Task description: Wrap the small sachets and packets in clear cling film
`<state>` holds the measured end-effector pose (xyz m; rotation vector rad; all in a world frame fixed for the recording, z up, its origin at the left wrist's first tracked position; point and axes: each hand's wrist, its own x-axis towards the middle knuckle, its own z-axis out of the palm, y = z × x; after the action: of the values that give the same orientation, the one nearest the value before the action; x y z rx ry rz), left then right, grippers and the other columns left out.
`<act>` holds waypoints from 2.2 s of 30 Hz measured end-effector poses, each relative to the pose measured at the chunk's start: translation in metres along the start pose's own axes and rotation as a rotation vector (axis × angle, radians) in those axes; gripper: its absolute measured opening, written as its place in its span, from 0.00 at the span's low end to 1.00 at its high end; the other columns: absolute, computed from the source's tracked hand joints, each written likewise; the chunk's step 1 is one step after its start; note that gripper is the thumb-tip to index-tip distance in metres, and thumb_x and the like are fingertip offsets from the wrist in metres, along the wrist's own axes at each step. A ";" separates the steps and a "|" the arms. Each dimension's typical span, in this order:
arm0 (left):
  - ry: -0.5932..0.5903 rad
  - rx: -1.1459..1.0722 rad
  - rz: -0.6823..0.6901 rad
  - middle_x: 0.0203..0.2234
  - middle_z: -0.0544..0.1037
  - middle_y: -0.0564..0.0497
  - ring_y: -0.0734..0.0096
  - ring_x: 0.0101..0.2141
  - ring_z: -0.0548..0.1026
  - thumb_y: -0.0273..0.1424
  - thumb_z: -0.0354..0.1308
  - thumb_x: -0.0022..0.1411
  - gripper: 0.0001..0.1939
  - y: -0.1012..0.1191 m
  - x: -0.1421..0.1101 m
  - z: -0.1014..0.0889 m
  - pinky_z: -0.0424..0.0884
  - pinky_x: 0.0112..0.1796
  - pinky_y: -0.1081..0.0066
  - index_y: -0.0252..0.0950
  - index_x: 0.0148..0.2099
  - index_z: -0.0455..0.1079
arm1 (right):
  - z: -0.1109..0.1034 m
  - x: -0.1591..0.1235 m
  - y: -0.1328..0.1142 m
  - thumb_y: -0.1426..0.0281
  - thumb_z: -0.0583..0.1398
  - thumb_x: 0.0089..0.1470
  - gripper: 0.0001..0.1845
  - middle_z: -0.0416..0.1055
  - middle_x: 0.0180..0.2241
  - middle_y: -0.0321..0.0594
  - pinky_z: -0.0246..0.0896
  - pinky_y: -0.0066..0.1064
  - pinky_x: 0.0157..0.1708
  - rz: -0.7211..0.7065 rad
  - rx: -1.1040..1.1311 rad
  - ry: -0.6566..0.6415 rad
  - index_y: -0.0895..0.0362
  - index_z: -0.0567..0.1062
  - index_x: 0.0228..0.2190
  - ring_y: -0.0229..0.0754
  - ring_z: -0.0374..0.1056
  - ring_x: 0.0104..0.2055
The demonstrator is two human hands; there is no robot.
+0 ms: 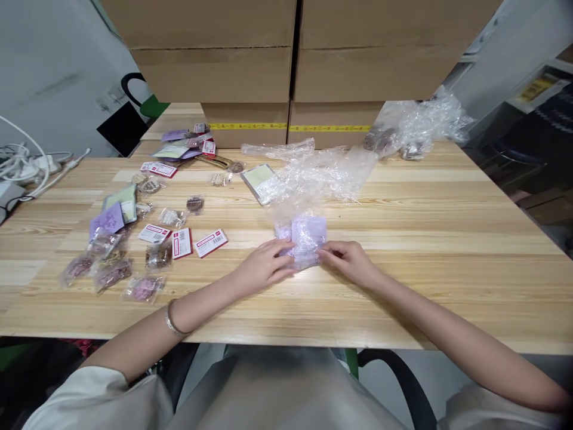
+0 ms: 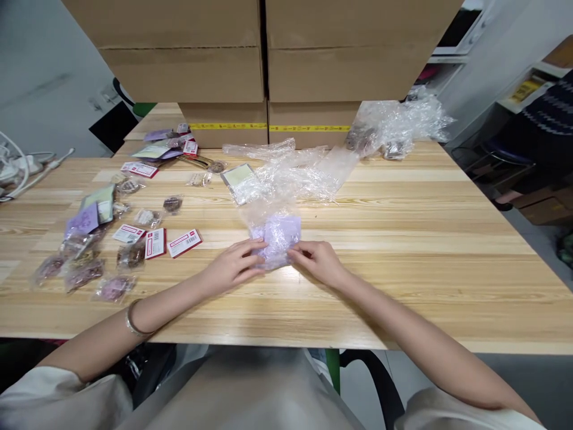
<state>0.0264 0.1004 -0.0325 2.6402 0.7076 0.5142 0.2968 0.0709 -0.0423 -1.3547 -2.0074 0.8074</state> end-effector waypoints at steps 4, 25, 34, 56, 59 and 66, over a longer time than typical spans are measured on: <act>0.125 -0.006 -0.199 0.43 0.77 0.46 0.63 0.46 0.74 0.31 0.48 0.72 0.13 0.010 0.014 0.009 0.70 0.48 0.60 0.35 0.40 0.73 | 0.001 0.008 -0.005 0.55 0.56 0.61 0.23 0.71 0.21 0.33 0.53 0.29 0.27 0.209 0.048 -0.029 0.56 0.75 0.21 0.36 0.63 0.24; -0.124 0.011 0.251 0.62 0.67 0.35 0.56 0.63 0.64 0.26 0.53 0.65 0.25 -0.014 0.016 0.007 0.64 0.61 0.57 0.30 0.63 0.64 | -0.031 0.071 0.015 0.55 0.70 0.41 0.39 0.74 0.50 0.47 0.63 0.47 0.57 0.371 0.525 -0.003 0.54 0.71 0.53 0.52 0.70 0.53; -0.134 -0.146 0.273 0.58 0.72 0.38 0.62 0.63 0.66 0.28 0.52 0.70 0.18 -0.015 0.022 0.003 0.65 0.61 0.62 0.33 0.59 0.69 | -0.036 0.096 0.006 0.62 0.66 0.52 0.20 0.77 0.50 0.40 0.63 0.46 0.57 -0.031 0.153 -0.233 0.53 0.80 0.47 0.49 0.72 0.53; -0.053 0.269 0.248 0.67 0.58 0.39 0.48 0.68 0.52 0.31 0.56 0.69 0.23 -0.005 0.013 0.007 0.53 0.63 0.42 0.43 0.64 0.64 | 0.000 0.015 0.008 0.48 0.63 0.53 0.50 0.52 0.68 0.55 0.40 0.55 0.68 -0.517 -0.355 -0.261 0.60 0.55 0.67 0.57 0.42 0.71; -0.110 0.172 0.205 0.71 0.47 0.38 0.45 0.69 0.47 0.37 0.55 0.69 0.24 -0.009 0.017 0.003 0.52 0.64 0.42 0.45 0.65 0.64 | 0.002 0.010 0.001 0.48 0.62 0.53 0.52 0.48 0.69 0.58 0.38 0.56 0.68 -0.498 -0.419 -0.255 0.64 0.52 0.68 0.57 0.40 0.72; -0.148 0.074 0.148 0.71 0.46 0.41 0.49 0.70 0.46 0.40 0.55 0.68 0.27 -0.011 0.010 0.002 0.51 0.65 0.47 0.46 0.68 0.60 | 0.017 -0.005 -0.003 0.57 0.58 0.62 0.42 0.54 0.66 0.58 0.50 0.54 0.66 -0.415 -0.508 -0.116 0.65 0.52 0.68 0.57 0.47 0.70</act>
<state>0.0309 0.1138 -0.0363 2.7790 0.4983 0.3337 0.2837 0.0622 -0.0516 -1.0871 -2.5807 0.1948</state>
